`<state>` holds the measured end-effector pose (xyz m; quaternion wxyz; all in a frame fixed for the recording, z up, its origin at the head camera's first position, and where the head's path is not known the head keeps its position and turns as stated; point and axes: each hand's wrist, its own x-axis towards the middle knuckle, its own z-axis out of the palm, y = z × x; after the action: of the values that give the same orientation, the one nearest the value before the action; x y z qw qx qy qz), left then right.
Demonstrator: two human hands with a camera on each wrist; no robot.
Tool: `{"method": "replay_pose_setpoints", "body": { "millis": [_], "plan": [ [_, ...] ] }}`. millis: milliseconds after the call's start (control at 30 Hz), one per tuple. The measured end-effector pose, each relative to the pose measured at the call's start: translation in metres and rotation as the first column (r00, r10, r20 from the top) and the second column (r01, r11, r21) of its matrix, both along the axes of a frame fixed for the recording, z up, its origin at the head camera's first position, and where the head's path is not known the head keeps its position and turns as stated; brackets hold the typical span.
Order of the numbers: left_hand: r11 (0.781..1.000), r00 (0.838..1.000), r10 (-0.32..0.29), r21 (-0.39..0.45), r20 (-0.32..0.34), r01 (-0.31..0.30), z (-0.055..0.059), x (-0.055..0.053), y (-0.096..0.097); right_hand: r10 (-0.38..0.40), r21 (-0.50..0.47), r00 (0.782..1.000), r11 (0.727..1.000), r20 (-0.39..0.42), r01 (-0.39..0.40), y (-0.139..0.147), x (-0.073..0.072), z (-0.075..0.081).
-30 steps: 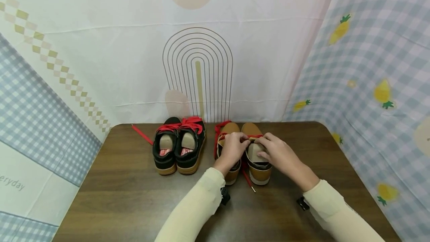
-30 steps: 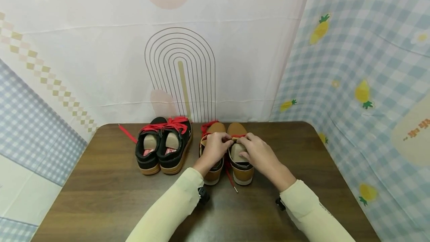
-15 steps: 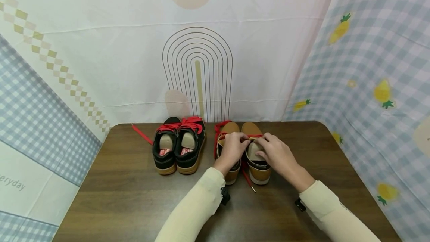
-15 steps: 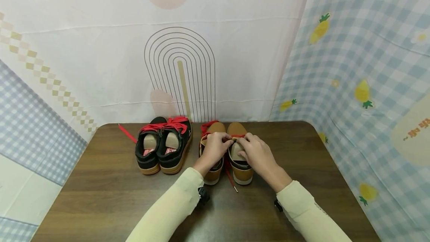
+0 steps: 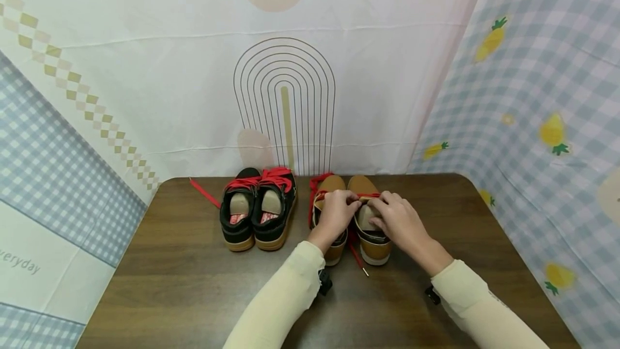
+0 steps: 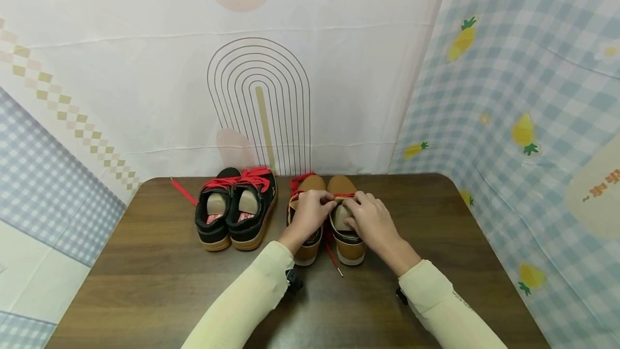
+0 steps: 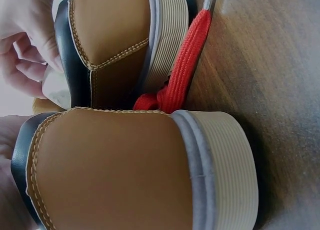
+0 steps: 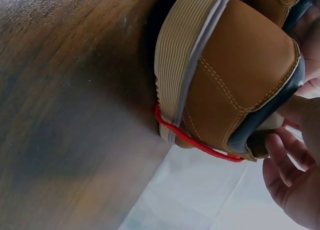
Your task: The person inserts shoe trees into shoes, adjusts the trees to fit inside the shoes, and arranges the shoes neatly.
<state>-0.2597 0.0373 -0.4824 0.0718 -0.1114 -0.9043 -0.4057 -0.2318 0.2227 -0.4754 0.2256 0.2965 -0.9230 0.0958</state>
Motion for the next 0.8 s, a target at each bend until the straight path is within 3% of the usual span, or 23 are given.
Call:
{"method": "replay_pose_setpoints", "body": {
  "millis": [267, 400, 633, 733, 800],
  "plan": [
    [1.000, 1.000, -0.004, 0.002, 0.005, 0.004, 0.000, -0.001, 0.000, -0.046, -0.207, 0.992, 0.976, 0.119, 0.070, 0.007, -0.007, 0.011],
    [1.000, 1.000, 0.002, 0.003, 0.008, -0.002, 0.000, -0.001, 0.000, -0.081, -0.203, 0.970, 0.971, 0.227, 0.128, 0.010, -0.015, 0.015],
    [1.000, 1.000, 0.004, 0.002, 0.010, -0.004, 0.001, 0.000, 0.001, -0.092, -0.164, 0.905, 0.971, 0.415, 0.174, 0.012, -0.022, 0.017],
    [1.000, 1.000, 0.007, 0.001, 0.006, -0.007, 0.001, 0.000, 0.000, -0.089, -0.162, 0.897, 0.971, 0.434, 0.175, 0.011, -0.024, 0.019],
    [1.000, 1.000, 0.007, 0.001, 0.004, -0.007, 0.001, 0.000, 0.000, -0.091, -0.160, 0.903, 0.972, 0.419, 0.172, 0.010, -0.023, 0.020]
  ]
}}
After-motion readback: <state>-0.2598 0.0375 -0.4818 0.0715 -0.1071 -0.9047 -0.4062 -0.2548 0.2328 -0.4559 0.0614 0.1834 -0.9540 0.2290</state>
